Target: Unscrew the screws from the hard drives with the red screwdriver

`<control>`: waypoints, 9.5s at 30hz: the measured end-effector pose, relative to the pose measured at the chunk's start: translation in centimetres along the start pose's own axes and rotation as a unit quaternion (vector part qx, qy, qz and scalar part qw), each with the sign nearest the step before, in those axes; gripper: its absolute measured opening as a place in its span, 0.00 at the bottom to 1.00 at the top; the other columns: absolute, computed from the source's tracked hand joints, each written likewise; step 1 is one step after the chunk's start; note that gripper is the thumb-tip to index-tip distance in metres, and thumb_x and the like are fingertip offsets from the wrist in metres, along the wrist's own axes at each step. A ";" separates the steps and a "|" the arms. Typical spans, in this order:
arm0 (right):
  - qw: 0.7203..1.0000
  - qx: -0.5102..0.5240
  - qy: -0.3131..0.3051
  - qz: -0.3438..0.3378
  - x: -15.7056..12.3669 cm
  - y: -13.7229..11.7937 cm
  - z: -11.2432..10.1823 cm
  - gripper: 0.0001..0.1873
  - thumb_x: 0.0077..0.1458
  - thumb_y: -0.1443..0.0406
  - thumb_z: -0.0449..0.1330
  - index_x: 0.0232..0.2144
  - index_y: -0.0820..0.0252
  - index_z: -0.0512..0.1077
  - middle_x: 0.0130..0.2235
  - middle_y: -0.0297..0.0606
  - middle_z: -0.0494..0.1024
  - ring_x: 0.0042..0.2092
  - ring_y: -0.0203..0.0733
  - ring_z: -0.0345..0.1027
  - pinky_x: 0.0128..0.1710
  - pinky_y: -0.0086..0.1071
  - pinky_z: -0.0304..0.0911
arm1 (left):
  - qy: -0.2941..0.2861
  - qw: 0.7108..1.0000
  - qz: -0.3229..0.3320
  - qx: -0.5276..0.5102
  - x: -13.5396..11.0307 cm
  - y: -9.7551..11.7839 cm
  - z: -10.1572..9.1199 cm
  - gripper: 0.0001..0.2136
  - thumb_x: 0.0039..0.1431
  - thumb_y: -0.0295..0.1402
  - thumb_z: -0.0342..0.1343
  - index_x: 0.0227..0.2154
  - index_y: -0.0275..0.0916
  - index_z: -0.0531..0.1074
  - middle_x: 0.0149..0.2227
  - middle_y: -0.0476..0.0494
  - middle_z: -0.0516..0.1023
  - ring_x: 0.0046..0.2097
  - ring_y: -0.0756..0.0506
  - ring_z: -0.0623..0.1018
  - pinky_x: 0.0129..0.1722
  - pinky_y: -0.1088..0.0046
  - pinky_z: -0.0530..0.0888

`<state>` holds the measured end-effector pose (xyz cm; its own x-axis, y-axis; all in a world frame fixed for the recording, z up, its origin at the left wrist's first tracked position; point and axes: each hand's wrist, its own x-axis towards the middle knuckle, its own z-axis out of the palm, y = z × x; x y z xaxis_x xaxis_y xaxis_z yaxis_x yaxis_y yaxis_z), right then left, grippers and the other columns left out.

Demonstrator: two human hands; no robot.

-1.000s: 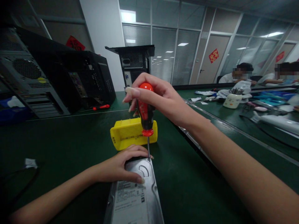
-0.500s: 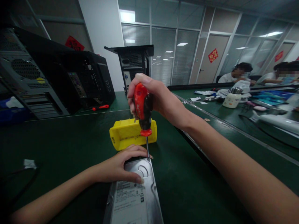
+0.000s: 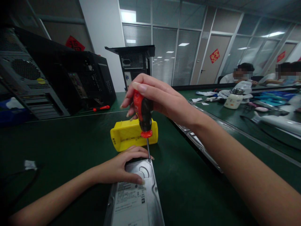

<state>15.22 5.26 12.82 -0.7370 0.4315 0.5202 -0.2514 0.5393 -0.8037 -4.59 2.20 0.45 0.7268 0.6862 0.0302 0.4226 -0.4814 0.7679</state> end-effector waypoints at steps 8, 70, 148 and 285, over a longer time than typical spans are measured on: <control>1.000 0.013 -0.004 0.013 -0.2 -0.3 -0.1 0.07 0.63 0.65 0.49 0.36 0.62 0.64 0.35 0.34 0.74 0.37 0.35 0.72 0.39 0.30 0.70 | 0.000 1.000 -0.001 0.001 -0.2 -0.2 0.1 0.28 0.47 0.46 0.65 0.51 0.46 0.68 0.53 0.45 0.67 0.55 0.41 0.66 0.58 0.62 0.61; 0.981 0.159 0.111 0.000 0.4 1.6 0.6 0.03 0.56 0.67 0.58 0.30 0.60 0.68 0.48 0.35 0.74 0.42 0.36 0.73 0.43 0.30 0.71 | 0.005 1.000 0.009 -0.003 0.0 -0.3 0.1 0.27 0.47 0.43 0.66 0.50 0.44 0.69 0.52 0.47 0.67 0.54 0.43 0.66 0.57 0.66 0.61; 0.992 0.117 0.037 0.011 0.1 1.6 0.1 0.04 0.58 0.64 0.55 0.36 0.57 0.62 0.30 0.29 0.71 0.31 0.32 0.68 0.33 0.27 0.68 | 0.004 1.000 0.011 0.002 0.0 -0.2 0.1 0.27 0.46 0.44 0.65 0.50 0.45 0.69 0.52 0.46 0.68 0.54 0.42 0.66 0.57 0.64 0.62; 0.982 -0.184 0.040 0.003 -0.4 -0.2 -1.3 0.08 0.61 0.61 0.52 0.37 0.60 0.67 0.33 0.36 0.74 0.35 0.38 0.73 0.31 0.29 0.73 | -0.008 1.000 -0.004 0.001 -0.4 -0.3 -0.2 0.31 0.43 0.44 0.67 0.52 0.45 0.67 0.53 0.46 0.66 0.55 0.41 0.65 0.58 0.63 0.61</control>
<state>16.38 5.98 13.17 -0.6818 0.4837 0.5487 0.0075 0.7547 -0.6560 -5.13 2.21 0.35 0.7327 0.6804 0.0136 0.4292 -0.4775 0.7667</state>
